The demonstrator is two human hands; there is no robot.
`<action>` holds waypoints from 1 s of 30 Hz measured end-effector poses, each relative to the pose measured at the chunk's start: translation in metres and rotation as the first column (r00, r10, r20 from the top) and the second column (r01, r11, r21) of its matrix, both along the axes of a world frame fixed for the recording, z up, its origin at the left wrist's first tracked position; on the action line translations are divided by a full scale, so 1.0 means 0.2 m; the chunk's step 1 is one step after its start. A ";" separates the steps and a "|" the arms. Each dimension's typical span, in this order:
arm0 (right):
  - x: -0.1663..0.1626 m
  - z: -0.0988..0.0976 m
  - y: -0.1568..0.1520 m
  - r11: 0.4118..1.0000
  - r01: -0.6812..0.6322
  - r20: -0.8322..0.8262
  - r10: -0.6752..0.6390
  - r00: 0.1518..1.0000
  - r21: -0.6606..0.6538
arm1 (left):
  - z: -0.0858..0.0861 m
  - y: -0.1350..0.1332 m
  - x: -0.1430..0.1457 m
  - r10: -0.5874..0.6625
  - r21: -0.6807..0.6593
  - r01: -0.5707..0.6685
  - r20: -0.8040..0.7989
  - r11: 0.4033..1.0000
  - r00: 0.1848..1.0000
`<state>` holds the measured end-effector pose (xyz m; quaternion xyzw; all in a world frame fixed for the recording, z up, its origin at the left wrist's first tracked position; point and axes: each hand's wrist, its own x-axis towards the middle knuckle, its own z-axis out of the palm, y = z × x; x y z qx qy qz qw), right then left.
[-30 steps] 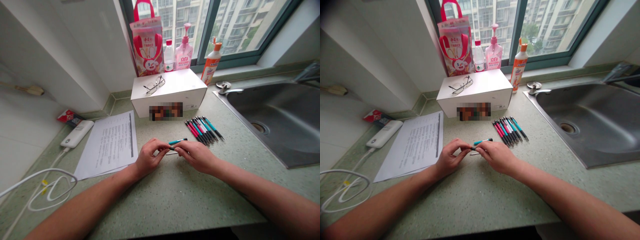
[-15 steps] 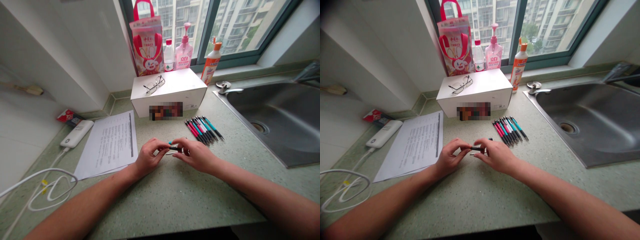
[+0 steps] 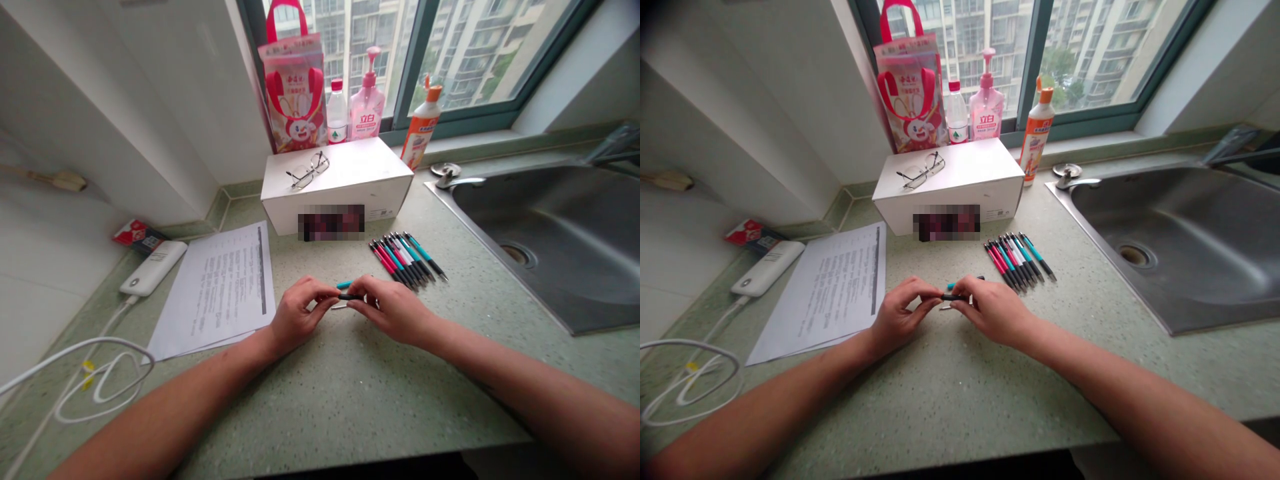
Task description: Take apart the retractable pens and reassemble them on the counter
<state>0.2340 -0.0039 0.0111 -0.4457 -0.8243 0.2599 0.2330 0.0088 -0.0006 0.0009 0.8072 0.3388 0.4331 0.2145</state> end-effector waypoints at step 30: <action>0.05 0.00 0.06 0.994 0.024 0.415 -0.068 0.907 0.111 | -0.04 0.04 0.02 0.127 -0.009 -0.146 -0.447 0.989 0.885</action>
